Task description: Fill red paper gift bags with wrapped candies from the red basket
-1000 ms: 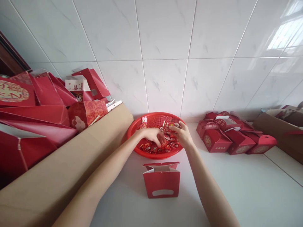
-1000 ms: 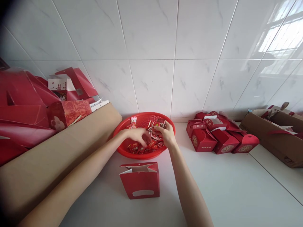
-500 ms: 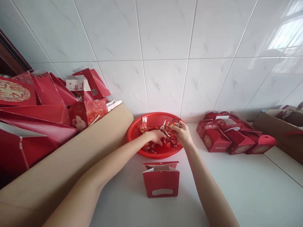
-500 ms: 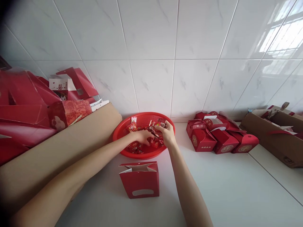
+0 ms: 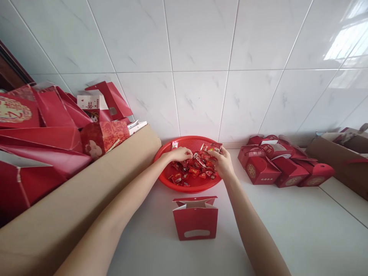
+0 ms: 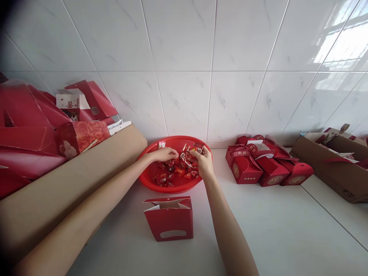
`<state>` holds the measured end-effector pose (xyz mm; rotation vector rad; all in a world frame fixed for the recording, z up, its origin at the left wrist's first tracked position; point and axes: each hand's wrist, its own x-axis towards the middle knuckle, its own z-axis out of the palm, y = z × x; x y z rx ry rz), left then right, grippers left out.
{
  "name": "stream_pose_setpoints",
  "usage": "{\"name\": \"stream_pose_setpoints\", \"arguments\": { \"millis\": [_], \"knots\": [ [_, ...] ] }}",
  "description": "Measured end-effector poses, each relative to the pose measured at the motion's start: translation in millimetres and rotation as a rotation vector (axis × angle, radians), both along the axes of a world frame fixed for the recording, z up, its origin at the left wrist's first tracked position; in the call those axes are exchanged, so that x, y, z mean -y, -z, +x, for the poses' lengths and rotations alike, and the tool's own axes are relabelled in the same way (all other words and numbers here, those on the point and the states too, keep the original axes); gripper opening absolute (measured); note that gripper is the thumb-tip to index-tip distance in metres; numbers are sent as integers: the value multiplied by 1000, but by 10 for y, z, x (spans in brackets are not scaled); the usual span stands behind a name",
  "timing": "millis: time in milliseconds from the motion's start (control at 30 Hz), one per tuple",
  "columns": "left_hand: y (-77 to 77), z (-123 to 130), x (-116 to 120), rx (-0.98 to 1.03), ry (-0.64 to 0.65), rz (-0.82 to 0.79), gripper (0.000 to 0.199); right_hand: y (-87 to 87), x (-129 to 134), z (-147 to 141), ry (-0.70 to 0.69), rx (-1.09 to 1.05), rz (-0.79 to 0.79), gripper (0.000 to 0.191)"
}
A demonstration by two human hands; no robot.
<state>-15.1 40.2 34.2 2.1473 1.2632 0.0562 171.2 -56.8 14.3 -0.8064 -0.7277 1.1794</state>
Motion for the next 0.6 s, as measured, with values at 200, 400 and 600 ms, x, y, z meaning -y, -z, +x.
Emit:
{"name": "stream_pose_setpoints", "arguments": {
  "millis": [200, 400, 600],
  "knots": [
    [-56, 76, -14, -132, 53, 225, 23, 18, -35, 13, 50, -67, 20, 30],
    [116, 542, 113, -72, 434, 264, 26, 33, -58, 60, 147, -213, 30, 25],
    [482, 965, 158, -250, 609, 378, 70, 69, -71, 92, 173, -187, 22, 25]
  ]
}}
